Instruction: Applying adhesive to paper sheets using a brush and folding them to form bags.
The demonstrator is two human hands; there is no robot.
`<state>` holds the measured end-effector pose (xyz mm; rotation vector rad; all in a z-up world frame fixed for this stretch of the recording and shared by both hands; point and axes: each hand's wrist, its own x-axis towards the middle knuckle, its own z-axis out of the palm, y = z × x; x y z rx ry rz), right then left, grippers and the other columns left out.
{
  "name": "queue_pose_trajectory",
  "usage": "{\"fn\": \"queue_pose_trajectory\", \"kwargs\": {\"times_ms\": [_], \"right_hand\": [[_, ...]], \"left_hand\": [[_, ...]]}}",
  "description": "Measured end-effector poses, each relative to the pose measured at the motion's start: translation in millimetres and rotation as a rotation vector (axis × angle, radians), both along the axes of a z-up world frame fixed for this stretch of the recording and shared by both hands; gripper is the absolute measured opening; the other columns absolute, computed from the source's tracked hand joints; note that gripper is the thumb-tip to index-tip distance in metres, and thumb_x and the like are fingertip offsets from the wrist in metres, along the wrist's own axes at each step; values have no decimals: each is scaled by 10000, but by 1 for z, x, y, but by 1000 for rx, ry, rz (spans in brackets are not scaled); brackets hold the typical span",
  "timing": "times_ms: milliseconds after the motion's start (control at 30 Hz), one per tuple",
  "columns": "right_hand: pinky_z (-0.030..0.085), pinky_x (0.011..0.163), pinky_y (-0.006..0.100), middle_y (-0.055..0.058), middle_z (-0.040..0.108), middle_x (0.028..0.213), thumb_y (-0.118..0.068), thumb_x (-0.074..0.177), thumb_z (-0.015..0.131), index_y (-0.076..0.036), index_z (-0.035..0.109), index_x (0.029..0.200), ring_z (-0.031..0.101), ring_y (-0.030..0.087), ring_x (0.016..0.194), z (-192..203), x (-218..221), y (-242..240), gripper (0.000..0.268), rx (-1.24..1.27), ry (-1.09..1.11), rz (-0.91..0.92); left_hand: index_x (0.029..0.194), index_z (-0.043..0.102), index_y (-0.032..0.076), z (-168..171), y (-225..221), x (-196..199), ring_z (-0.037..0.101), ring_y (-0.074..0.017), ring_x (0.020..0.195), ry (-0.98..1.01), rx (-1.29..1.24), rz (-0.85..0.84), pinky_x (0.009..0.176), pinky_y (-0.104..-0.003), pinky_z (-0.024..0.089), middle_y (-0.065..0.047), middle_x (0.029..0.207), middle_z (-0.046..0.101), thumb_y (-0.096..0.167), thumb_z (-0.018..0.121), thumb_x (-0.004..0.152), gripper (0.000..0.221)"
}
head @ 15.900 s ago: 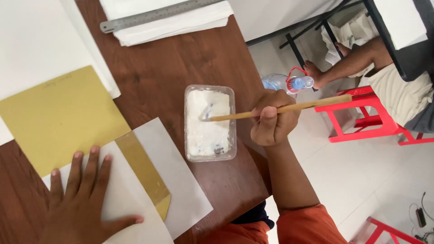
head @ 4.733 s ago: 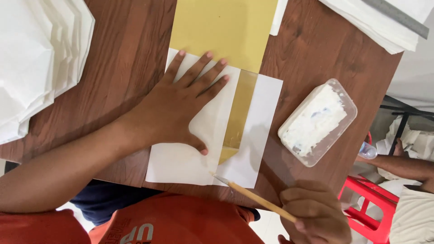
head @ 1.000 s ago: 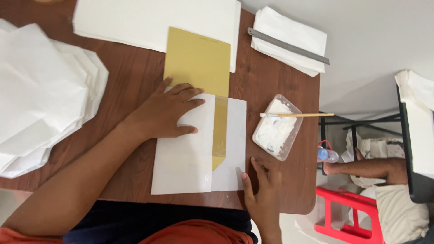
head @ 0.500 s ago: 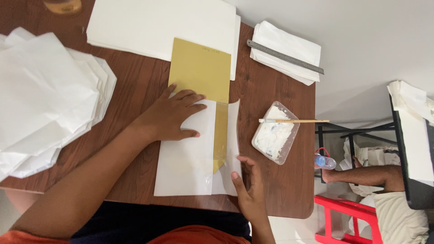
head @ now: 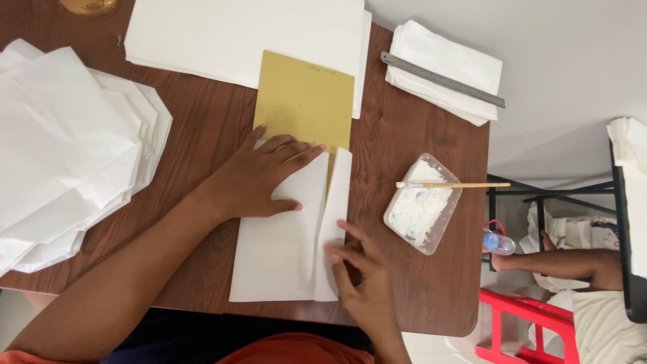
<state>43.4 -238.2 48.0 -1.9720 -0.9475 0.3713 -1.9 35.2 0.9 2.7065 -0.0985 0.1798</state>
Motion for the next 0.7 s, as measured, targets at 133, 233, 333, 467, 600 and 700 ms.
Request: {"fn": "queue_pose_trajectory", "kwargs": {"times_ms": [133, 233, 333, 467, 600, 700], "right_hand": [[593, 788, 287, 111, 696, 1294, -142, 891, 727, -62, 807, 874, 677, 132, 780, 1, 5, 8, 115, -17, -38, -21], [453, 564, 209, 74, 708, 1210, -132, 898, 668, -153, 706, 1051, 607, 84, 724, -5, 16, 6, 159, -46, -156, -124], [401, 1153, 457, 171, 566, 1441, -335, 979, 600, -57, 597, 1309, 523, 311, 1379, 9, 16, 15, 432, -118, -177, -153], [403, 1149, 436, 132, 508, 1551, -349, 960, 608, -81, 502, 1455, 474, 282, 1441, 17, 8, 18, 572, -190, -10, -18], [456, 1068, 447, 115, 637, 1386, -326, 1003, 519, -51, 574, 1372, 571, 295, 1288, 22, 11, 33, 463, -192, -172, 86], [464, 1056, 443, 107, 669, 1319, -286, 1045, 477, -58, 616, 1304, 612, 286, 1241, 9, 16, 32, 372, -148, -253, 69]], "left_hand": [[1615, 267, 195, -10, 0, 1, 333, -275, 1453, -20, 40, 2, 1174, -670, 154, -24, 1581, 432, 608, 683, 855, 960], [1601, 320, 189, -13, 0, -1, 361, -268, 1442, -70, 52, 2, 1165, -672, 186, -25, 1575, 447, 646, 637, 877, 912], [1597, 320, 178, -11, 1, 0, 338, -275, 1455, -54, 49, -3, 1173, -671, 167, -39, 1587, 425, 637, 640, 881, 909], [1589, 309, 103, -8, -2, -1, 349, -272, 1447, -41, 74, 2, 1186, -653, 162, -43, 1589, 428, 627, 647, 877, 946], [1615, 259, 137, -6, -1, -2, 335, -290, 1457, -26, 41, -4, 1182, -658, 140, -50, 1595, 416, 597, 639, 894, 936], [1612, 264, 150, -5, -2, -1, 341, -286, 1446, -30, 43, -5, 1181, -673, 138, -41, 1591, 415, 591, 654, 886, 935]]}}
